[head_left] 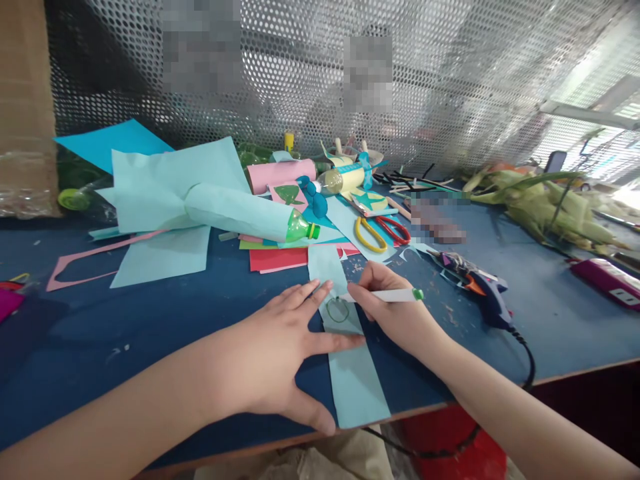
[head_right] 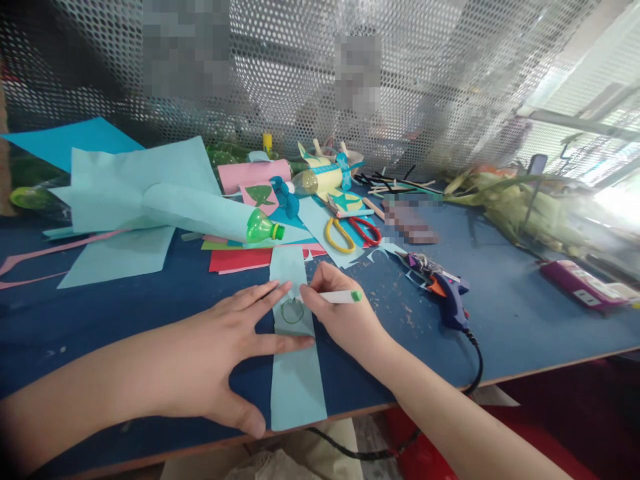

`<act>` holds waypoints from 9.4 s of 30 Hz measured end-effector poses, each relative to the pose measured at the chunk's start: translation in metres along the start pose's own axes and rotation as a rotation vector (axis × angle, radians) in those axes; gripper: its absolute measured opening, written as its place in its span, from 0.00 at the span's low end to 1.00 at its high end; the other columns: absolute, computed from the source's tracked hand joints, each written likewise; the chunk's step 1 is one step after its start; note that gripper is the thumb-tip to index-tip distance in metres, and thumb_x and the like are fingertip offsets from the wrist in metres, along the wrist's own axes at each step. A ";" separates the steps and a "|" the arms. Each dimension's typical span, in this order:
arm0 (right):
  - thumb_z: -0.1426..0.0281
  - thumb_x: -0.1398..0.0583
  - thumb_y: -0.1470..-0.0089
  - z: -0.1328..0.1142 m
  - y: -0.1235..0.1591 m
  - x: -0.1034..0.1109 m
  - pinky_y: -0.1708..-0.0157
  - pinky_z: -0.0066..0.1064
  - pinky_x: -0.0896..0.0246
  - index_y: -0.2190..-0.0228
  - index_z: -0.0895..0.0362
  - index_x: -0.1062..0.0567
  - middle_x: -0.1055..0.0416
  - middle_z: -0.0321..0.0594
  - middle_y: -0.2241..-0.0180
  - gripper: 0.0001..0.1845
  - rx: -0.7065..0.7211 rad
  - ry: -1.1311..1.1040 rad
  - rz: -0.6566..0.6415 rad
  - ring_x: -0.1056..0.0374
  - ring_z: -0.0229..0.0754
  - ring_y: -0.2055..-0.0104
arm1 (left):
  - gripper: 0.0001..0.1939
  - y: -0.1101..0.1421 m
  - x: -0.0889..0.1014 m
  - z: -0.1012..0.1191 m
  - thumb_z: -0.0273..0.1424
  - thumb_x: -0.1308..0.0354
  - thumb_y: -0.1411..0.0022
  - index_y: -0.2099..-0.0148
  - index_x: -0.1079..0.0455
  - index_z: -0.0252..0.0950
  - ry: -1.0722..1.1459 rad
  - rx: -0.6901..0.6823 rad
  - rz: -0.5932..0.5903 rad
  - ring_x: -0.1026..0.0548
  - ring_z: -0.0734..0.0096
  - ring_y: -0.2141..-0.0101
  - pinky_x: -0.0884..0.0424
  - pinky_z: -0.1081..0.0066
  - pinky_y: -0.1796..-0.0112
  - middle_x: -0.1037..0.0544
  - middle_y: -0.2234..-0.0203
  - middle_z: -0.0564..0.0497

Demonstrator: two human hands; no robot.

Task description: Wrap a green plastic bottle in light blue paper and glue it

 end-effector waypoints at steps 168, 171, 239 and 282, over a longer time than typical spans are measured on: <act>0.61 0.40 0.47 0.014 -0.057 0.018 0.77 0.30 0.51 0.79 0.52 0.38 0.40 0.28 0.83 0.15 0.109 0.149 0.148 0.45 0.35 0.80 | 0.44 0.004 -0.004 0.016 0.60 0.35 0.61 0.41 0.33 0.54 -0.039 0.158 0.219 0.60 0.32 0.35 0.46 0.39 0.43 0.63 0.30 0.48; 0.62 0.40 0.49 0.016 -0.057 0.021 0.78 0.30 0.52 0.79 0.52 0.39 0.41 0.28 0.83 0.15 0.099 0.142 0.160 0.46 0.36 0.80 | 0.45 0.003 -0.005 0.013 0.59 0.35 0.62 0.40 0.33 0.54 -0.022 0.153 0.200 0.61 0.32 0.35 0.46 0.38 0.43 0.63 0.30 0.48; 0.59 0.34 0.53 -0.002 -0.048 0.036 0.80 0.25 0.51 0.79 0.54 0.33 0.47 0.26 0.84 0.17 -0.140 -0.519 0.064 0.53 0.32 0.80 | 0.47 -0.005 -0.004 0.001 0.61 0.36 0.62 0.39 0.37 0.57 -0.062 0.098 0.162 0.65 0.29 0.35 0.52 0.33 0.44 0.66 0.30 0.49; 0.65 0.41 0.46 0.005 0.040 0.009 0.80 0.27 0.56 0.78 0.52 0.41 0.43 0.26 0.84 0.15 -0.091 -0.020 0.033 0.50 0.34 0.81 | 0.05 -0.026 0.010 -0.005 0.25 0.38 0.42 0.69 0.22 0.36 0.083 -0.305 0.589 0.23 0.68 0.65 0.31 0.71 0.63 0.19 0.68 0.50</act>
Point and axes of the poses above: each hand's wrist, its own y-axis away from the middle knuckle, its own x-axis out of the back of the hand, z = x × y, the point moved 3 cm from there along -y, towards the middle knuckle
